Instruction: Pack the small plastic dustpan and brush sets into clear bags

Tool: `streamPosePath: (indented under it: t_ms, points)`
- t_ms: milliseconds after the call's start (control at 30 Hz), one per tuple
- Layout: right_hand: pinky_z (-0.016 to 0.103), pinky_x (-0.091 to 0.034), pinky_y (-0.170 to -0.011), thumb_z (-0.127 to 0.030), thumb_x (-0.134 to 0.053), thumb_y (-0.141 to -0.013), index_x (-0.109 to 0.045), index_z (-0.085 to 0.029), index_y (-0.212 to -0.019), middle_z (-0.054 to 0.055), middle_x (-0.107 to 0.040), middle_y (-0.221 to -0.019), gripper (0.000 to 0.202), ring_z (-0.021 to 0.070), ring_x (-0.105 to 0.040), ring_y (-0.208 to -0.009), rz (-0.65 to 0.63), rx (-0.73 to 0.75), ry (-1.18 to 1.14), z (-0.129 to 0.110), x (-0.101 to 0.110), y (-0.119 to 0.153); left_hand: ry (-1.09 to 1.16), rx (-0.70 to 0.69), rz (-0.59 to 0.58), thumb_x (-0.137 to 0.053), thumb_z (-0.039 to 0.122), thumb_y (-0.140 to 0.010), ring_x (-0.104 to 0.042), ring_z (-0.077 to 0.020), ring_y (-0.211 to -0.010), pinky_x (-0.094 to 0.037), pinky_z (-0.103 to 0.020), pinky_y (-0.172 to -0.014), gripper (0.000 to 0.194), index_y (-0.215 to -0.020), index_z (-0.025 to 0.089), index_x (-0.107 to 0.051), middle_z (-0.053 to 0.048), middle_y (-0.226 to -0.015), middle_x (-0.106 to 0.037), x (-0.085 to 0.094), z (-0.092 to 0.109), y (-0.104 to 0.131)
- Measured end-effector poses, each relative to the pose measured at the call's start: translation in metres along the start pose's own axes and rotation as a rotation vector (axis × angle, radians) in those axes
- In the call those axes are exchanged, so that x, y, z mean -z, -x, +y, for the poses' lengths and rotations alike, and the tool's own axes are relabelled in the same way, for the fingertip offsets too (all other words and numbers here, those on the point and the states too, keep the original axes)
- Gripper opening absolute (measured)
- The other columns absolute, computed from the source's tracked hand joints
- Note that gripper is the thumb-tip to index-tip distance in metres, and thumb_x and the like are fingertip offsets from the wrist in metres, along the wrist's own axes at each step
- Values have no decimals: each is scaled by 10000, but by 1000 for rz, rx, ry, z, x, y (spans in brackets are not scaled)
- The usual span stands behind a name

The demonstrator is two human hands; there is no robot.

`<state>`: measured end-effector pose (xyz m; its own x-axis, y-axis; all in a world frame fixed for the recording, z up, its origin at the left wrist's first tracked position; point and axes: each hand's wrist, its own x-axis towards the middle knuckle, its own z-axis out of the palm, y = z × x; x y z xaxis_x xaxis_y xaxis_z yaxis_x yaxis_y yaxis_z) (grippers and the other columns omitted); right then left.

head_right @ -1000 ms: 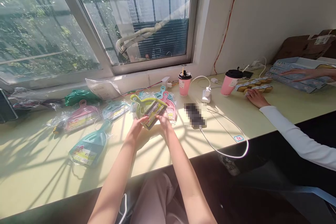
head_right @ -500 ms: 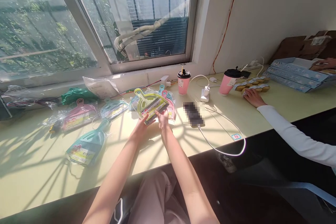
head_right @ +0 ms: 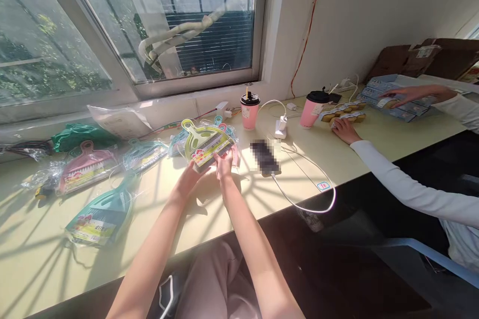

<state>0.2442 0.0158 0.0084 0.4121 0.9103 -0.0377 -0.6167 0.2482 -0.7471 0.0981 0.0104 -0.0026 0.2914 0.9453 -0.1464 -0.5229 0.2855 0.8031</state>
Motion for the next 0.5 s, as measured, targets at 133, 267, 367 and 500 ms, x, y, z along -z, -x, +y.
streamPosePath:
  t_ms: [133,267,367,500]
  points:
    - [557,-765,-1180,-355,-1037,-850,-686,-349,-1481,72,-902,-1397,722,340,-821,-1481,-81,-55,5,2,-4,2,-37,-102,109,-1075,458,-822,-748,-454,-1625,-556,-598,-1435,560,-1273,200,-866,-167,-1377,-934,7,8,-7]
    - [568,-734,-1236,-345,-1023,-850,-694,-332,-1395,75,-910,-1367,637,336,-816,-1495,-77,-45,93,9,-3,-2,-59,-158,212,-1086,270,-759,-802,-426,-1546,-604,-544,-1368,571,-1278,231,-852,-102,-1229,-951,12,7,-10]
    - [583,-655,-1343,-256,-1022,-789,-693,-335,-1315,38,-921,-1280,625,329,-828,-1454,-36,-31,166,17,4,-8,-34,-154,260,-1065,204,-777,-810,-447,-1530,-613,-580,-1354,488,-1216,242,-855,-95,-1169,-953,13,5,-11]
    - [561,-627,-1369,-147,-978,-740,-697,-321,-1261,15,-915,-1218,617,315,-863,-1328,-22,-66,221,24,11,-15,-41,-146,276,-1065,154,-778,-847,-433,-1459,-634,-572,-1326,487,-1206,248,-852,-81,-1156,-958,12,4,-10]
